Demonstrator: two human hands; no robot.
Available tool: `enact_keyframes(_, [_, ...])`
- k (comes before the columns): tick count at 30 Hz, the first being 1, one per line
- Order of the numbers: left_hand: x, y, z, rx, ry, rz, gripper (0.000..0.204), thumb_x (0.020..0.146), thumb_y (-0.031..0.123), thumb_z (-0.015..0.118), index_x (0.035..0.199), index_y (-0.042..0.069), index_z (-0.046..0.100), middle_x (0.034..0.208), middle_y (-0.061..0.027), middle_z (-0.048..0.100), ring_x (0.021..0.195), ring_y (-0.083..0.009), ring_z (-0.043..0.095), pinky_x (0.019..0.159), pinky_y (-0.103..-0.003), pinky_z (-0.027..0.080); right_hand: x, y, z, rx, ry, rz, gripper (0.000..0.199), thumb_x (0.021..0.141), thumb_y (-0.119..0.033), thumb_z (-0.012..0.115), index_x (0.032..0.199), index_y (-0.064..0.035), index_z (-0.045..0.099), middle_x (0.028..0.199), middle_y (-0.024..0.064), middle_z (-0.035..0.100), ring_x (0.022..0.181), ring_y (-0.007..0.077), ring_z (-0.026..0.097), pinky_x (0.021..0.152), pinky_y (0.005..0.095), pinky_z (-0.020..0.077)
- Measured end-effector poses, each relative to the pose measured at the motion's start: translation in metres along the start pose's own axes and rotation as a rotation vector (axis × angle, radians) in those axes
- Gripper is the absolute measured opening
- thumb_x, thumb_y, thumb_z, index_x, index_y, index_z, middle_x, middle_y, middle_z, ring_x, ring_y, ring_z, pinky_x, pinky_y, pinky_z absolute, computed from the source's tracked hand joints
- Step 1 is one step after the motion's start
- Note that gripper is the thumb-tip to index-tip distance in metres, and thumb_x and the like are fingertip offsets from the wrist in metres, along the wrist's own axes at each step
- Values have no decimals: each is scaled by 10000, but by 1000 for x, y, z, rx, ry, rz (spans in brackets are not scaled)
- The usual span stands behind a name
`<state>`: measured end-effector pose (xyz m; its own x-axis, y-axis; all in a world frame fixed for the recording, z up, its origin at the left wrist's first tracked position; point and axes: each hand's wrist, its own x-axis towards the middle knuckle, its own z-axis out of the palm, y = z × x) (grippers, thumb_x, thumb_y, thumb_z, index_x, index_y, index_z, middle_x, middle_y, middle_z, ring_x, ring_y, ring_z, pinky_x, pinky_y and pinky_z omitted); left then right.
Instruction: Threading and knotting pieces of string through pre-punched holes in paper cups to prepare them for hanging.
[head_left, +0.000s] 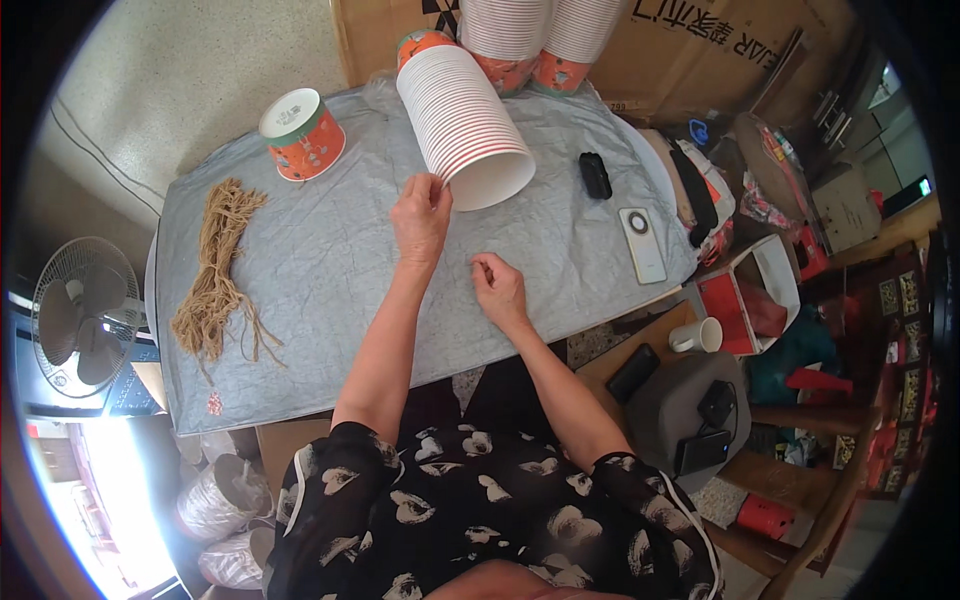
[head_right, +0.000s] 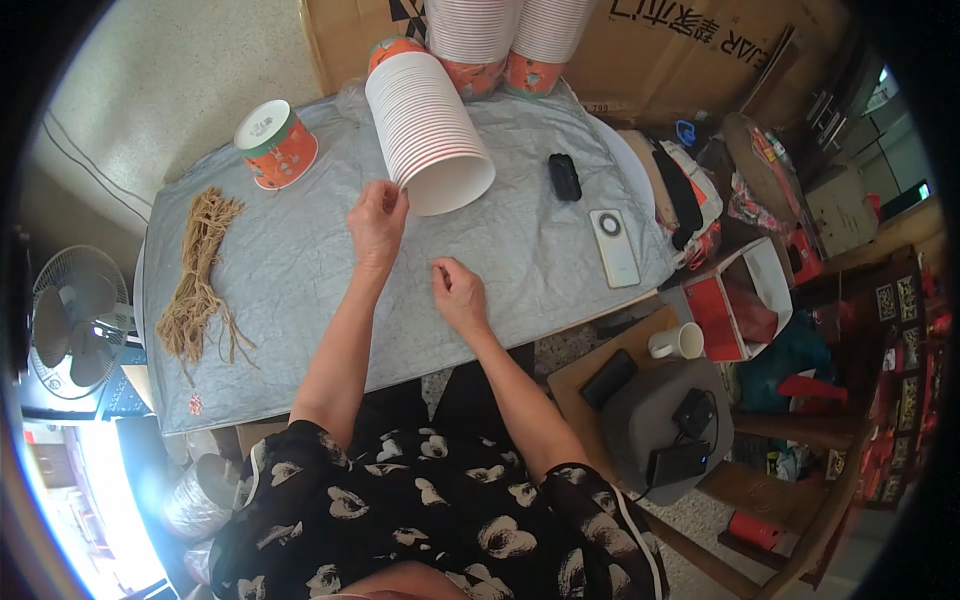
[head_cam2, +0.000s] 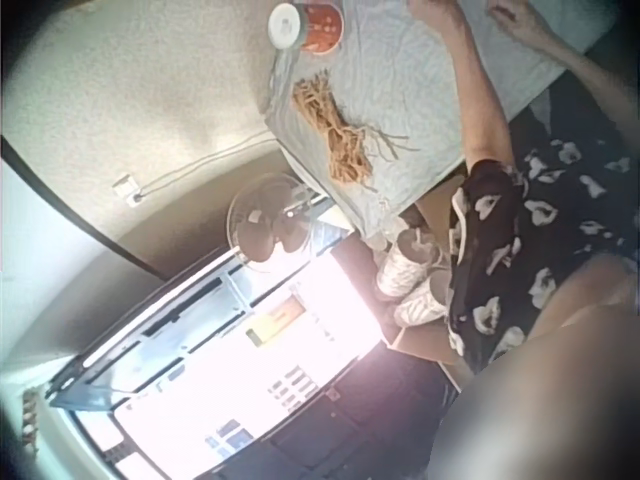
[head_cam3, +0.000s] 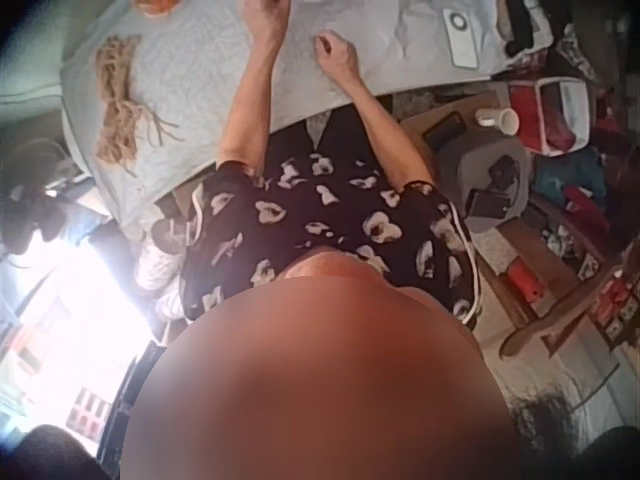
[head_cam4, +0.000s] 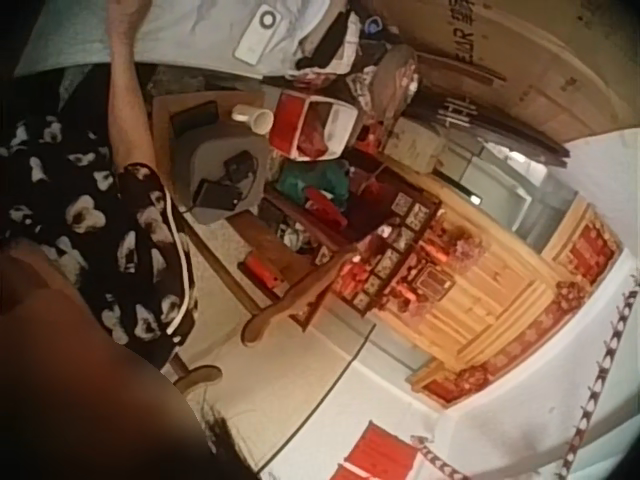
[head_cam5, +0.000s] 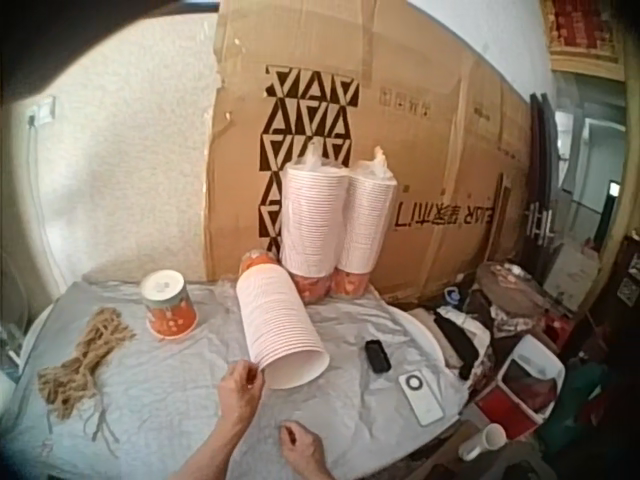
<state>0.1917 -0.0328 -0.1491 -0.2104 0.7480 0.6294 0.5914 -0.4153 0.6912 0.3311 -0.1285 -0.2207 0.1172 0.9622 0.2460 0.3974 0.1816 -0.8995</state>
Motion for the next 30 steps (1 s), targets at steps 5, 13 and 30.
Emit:
enact_keyframes(5, [-10, 2, 8, 76, -22, -17, 126, 858, 69, 684, 865, 41, 561, 814, -164, 642, 701, -383, 654, 615, -474, 524, -1, -3, -2, 26, -12, -5, 95, 917, -84, 656, 988, -29, 686, 765, 148, 689, 623, 256, 674, 597, 362, 517])
enact_keyframes(13, [-47, 21, 9, -39, -78, -131, 176, 909, 67, 665, 997, -4, 530, 869, -181, 703, 716, -319, 729, 618, -394, 585, 0, 0, 2, 82, 3, -38, 105, 919, -95, 659, 990, -27, 697, 730, 157, 683, 607, 264, 672, 591, 369, 519])
enact_keyframes(30, [-76, 6, -209, -498, -111, -647, 396, 893, 16, 584, 1274, -80, 640, 771, -55, 714, 626, -82, 632, 542, -256, 515, 2, 10, -9, 327, -70, 24, 382, 915, -282, 713, 1158, 9, 663, 1017, 143, 724, 946, 259, 698, 815, 403, 541])
